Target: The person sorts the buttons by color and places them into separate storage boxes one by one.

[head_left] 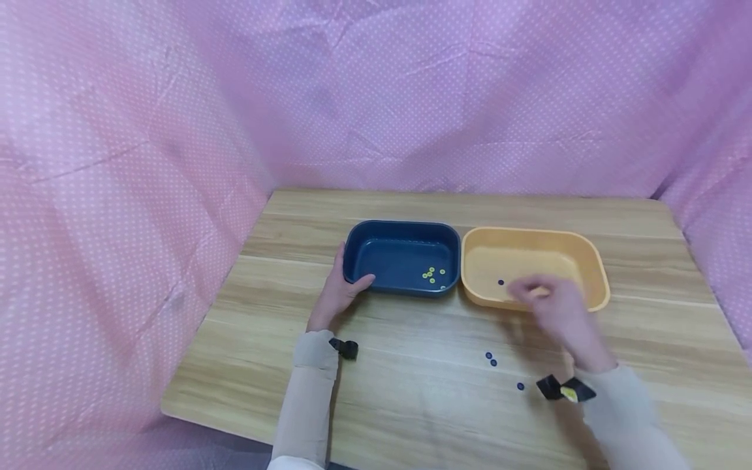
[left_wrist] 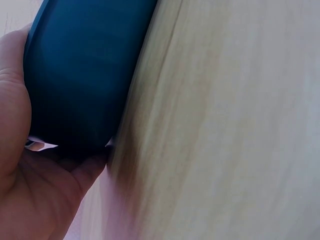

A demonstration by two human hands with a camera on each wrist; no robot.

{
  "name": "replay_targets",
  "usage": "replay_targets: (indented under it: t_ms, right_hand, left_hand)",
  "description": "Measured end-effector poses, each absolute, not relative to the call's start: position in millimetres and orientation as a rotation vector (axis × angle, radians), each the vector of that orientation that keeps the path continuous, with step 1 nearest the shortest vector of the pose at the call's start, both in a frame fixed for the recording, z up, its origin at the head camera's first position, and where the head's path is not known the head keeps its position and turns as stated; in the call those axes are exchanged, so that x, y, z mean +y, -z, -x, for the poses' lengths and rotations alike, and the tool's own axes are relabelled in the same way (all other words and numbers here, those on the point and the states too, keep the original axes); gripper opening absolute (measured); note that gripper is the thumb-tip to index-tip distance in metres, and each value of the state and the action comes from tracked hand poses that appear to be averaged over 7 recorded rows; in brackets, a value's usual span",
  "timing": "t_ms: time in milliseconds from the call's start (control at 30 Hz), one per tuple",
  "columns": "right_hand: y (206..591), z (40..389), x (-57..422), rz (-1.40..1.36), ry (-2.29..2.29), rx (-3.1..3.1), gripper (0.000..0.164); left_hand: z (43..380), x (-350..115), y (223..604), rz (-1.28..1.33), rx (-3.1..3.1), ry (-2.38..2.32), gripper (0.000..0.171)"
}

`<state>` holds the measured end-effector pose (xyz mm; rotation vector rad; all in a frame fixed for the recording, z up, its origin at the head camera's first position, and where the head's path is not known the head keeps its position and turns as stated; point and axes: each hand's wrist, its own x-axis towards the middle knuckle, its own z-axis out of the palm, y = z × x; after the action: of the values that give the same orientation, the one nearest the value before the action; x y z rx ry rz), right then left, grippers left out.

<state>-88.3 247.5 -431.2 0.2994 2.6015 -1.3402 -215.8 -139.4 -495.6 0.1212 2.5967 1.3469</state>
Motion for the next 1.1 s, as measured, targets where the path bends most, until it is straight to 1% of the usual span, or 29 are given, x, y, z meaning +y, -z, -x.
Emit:
replay_targets:
  t_ms: [100, 167, 267, 433, 700, 900, 967, 1100]
  right_hand:
    - [439.4, 73.5, 227.2, 0.060, 0.940, 2.703, 0.019]
    - [447.3, 65.2, 215.8, 0.175, 0.770, 2.716, 0.014]
    - [460.4, 54.9, 204.3, 0.226, 0.634, 2.776, 0.008]
    - [472.0, 44.5, 194.6, 0.273, 0.520, 2.913, 0.009]
    - [474.3, 27.4, 179.5, 0.345, 0.242, 3.041, 0.010]
    - [474.6, 15.0, 173.2, 0.255, 0.215, 3.104, 0.012]
    - [474.1, 12.3, 171.9, 0.232, 0.216, 3.103, 0.015]
    - [473.7, 11.2, 169.5, 0.233, 0.223, 3.121, 0.016]
  left_hand:
    - [216.1, -139.2, 495.1, -0.128, 2.598, -1.354, 0.105]
    - [216.3, -138.7, 494.6, -0.128, 2.594, -1.361, 0.105]
    - [216.5, -137.8, 494.3, -0.116, 2.576, -1.359, 0.105]
    - [216.7, -137.8, 495.1, -0.110, 2.578, -1.354, 0.105]
    - [215.7, -137.6, 497.6, -0.110, 2.600, -1.343, 0.104]
    - [214.3, -137.4, 499.8, -0.113, 2.586, -1.341, 0.104]
    - [214.1, -137.7, 499.7, -0.110, 2.590, -1.346, 0.104]
    - [214.1, -138.1, 497.6, -0.111, 2.604, -1.342, 0.104]
